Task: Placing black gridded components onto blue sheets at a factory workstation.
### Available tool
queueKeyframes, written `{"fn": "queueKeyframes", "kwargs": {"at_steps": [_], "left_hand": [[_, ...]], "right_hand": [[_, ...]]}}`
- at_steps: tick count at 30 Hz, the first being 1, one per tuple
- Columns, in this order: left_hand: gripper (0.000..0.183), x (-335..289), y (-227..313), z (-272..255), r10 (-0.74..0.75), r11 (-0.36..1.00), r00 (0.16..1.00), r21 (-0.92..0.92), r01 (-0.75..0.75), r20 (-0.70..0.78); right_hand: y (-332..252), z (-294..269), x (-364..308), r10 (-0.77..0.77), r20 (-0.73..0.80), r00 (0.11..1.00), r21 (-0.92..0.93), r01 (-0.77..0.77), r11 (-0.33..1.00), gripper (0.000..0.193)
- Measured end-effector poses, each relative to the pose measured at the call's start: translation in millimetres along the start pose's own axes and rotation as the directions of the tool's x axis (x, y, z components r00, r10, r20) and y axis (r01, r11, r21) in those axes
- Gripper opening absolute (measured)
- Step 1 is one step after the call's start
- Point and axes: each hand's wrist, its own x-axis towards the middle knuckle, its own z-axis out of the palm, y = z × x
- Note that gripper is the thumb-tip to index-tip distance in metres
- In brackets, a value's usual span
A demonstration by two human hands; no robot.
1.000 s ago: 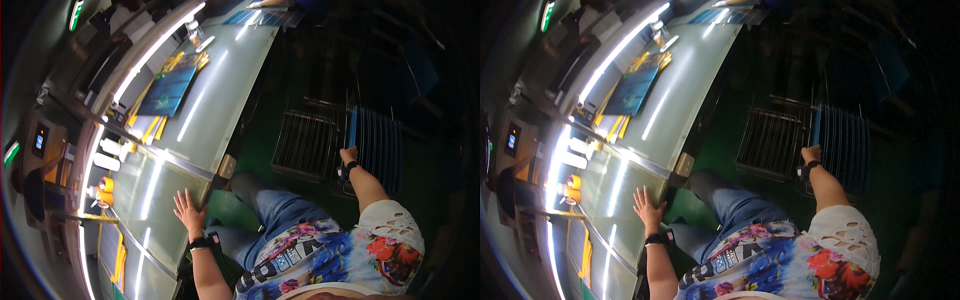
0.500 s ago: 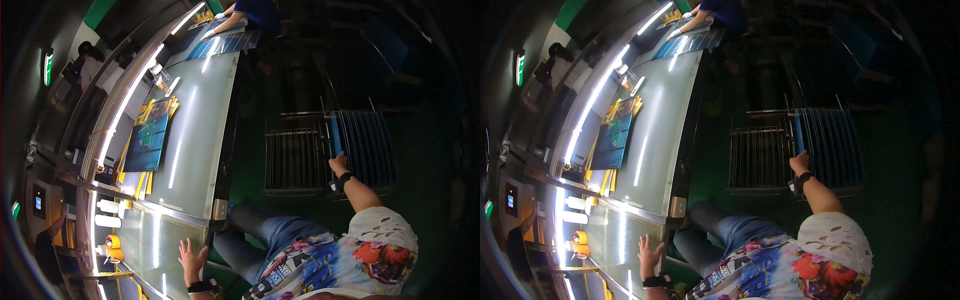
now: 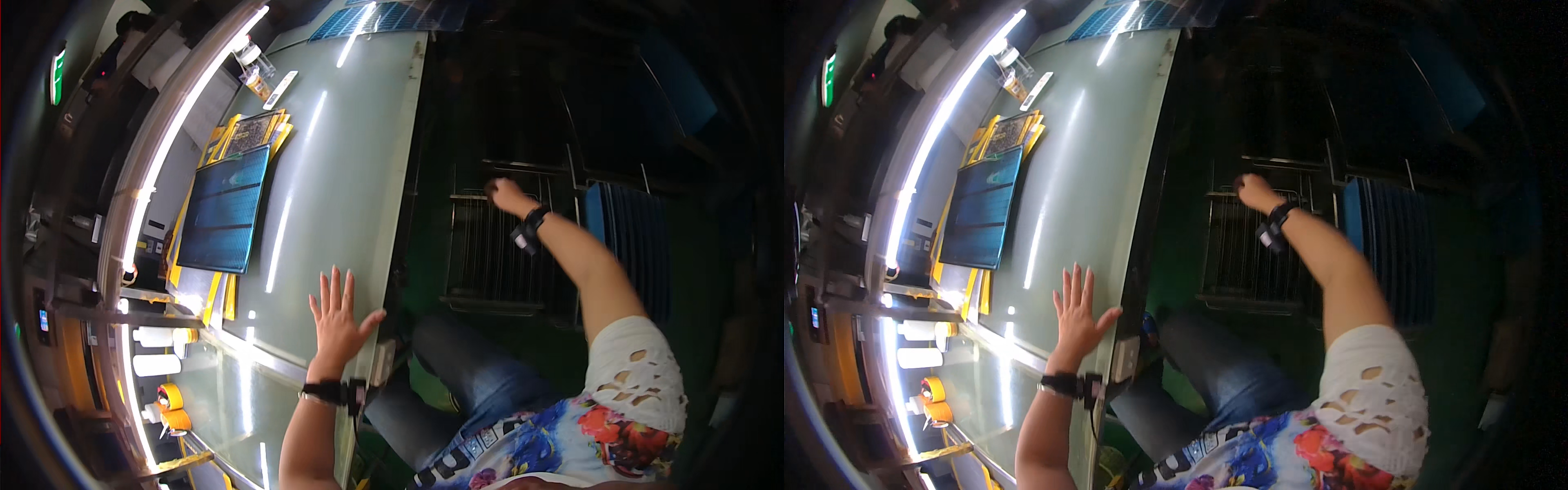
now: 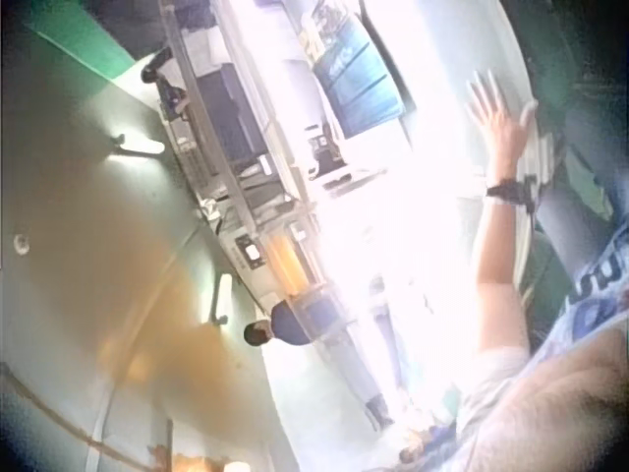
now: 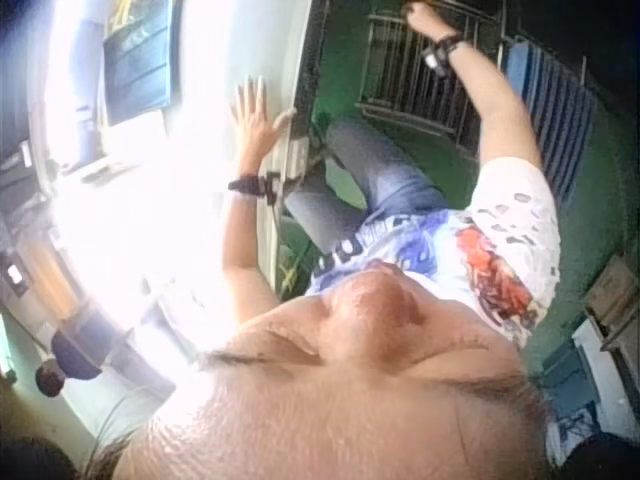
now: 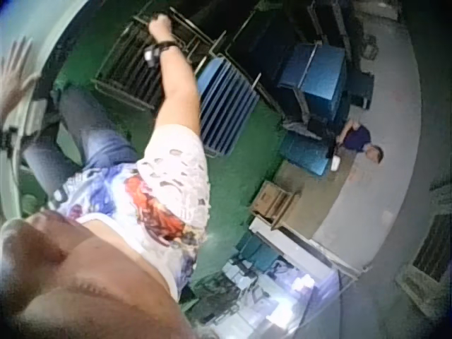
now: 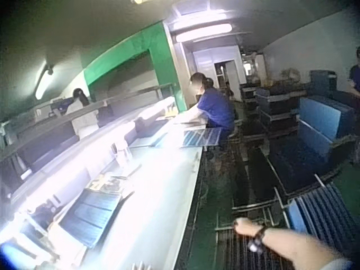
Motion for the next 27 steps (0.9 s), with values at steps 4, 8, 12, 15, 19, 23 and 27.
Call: {"fn": "queueKeyframes", "kwargs": {"at_steps": [4,8,12,15,19,23,27], "left_hand": [[0.094,-1,5,-8,-0.010,1.000,0.998,0.012,0.010,0.060],[0.096,-3,1,-12,-0.041,0.999,0.992,0.035,0.037,0.118],[0.095,3,5,-13,-0.025,1.000,0.993,0.007,0.024,0.116],[0.095,-2,1,-12,-0.061,0.998,0.990,0.024,0.058,0.130],[0.095,-1,4,-11,-0.046,0.999,0.993,0.008,0.045,0.112],[0.095,1,5,-11,-0.027,1.000,0.994,0.003,0.027,0.105],[0.095,-4,1,-11,-0.055,0.998,0.992,0.022,0.053,0.117]], "right_hand": [[66,134,-25,0.010,0.354,0.935,-0.228,0.076,0.971,0.023],[55,223,-56,0.444,0.325,0.835,-0.135,-0.424,0.895,0.023],[88,258,-79,0.457,0.215,0.863,-0.175,-0.427,0.887,0.029],[40,273,-81,0.518,0.132,0.845,-0.107,-0.507,0.855,0.032],[35,284,-77,0.649,-0.054,0.759,0.088,-0.643,0.760,0.037],[46,286,-72,0.672,-0.089,0.736,0.166,-0.654,0.738,0.036],[6,268,-55,0.786,0.042,0.617,0.108,-0.785,0.610,0.033]]}}
